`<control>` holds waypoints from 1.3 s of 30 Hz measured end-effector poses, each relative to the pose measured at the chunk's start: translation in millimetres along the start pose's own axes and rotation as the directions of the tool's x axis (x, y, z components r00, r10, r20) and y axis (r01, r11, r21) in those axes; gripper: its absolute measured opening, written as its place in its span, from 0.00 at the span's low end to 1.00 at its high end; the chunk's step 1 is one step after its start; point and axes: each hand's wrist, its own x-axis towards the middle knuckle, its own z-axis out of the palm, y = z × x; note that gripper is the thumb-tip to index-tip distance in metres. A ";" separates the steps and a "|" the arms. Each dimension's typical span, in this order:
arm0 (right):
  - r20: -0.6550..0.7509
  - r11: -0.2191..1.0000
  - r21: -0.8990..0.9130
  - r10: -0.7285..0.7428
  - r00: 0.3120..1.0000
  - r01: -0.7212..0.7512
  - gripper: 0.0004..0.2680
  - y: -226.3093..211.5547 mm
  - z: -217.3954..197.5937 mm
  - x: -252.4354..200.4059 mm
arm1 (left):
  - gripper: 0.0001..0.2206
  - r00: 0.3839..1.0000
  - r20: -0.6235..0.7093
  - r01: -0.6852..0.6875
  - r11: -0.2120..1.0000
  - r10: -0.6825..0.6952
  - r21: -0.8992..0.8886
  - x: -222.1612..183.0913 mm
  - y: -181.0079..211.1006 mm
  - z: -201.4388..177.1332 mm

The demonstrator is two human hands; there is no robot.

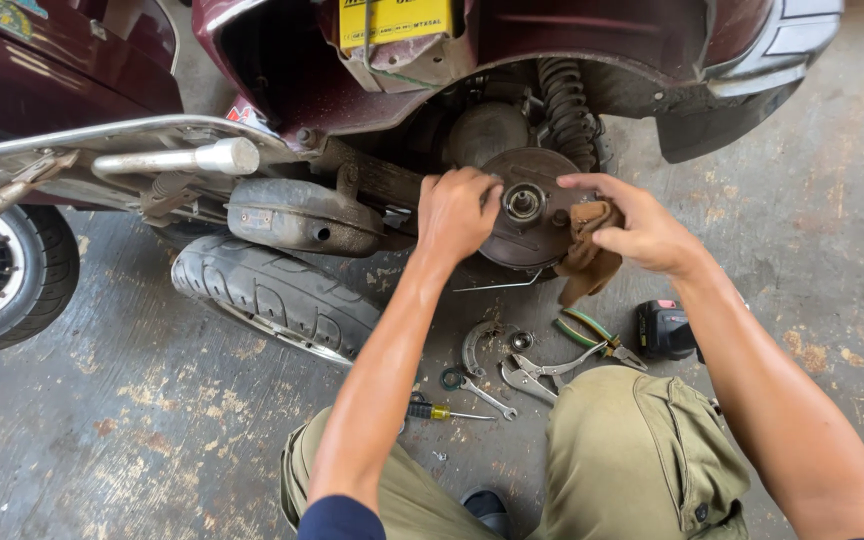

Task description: The person sits on the floor beside a scooter with the wheel removed and cleans the exposed brake drum and hub with a cloth, wiping the hub center and studs. They handle small nuts and washers from the ground and reposition the drum while wiping different areas.

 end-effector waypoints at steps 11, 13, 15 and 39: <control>-0.130 0.877 0.475 -0.017 0.991 0.077 0.17 14.3 13.1 -17.6 | 0.09 0.954 -0.279 -0.132 0.686 -0.107 -0.715 -58.7 90.1 -7.5; -0.142 0.923 0.377 -0.017 0.990 0.070 0.14 14.8 10.1 -19.5 | 0.06 0.953 -0.263 -0.098 0.665 -0.152 -0.740 -60.4 90.7 -10.2; -0.138 0.932 0.364 0.046 0.989 0.007 0.12 20.2 3.0 -22.1 | 0.05 0.953 -0.145 0.027 0.548 -0.267 -0.836 -63.8 86.8 -16.8; -0.159 0.863 0.493 -0.036 0.987 0.111 0.08 -31.9 -4.2 -45.1 | 0.17 0.866 0.336 0.498 0.586 -0.370 -0.639 -66.5 102.6 -8.9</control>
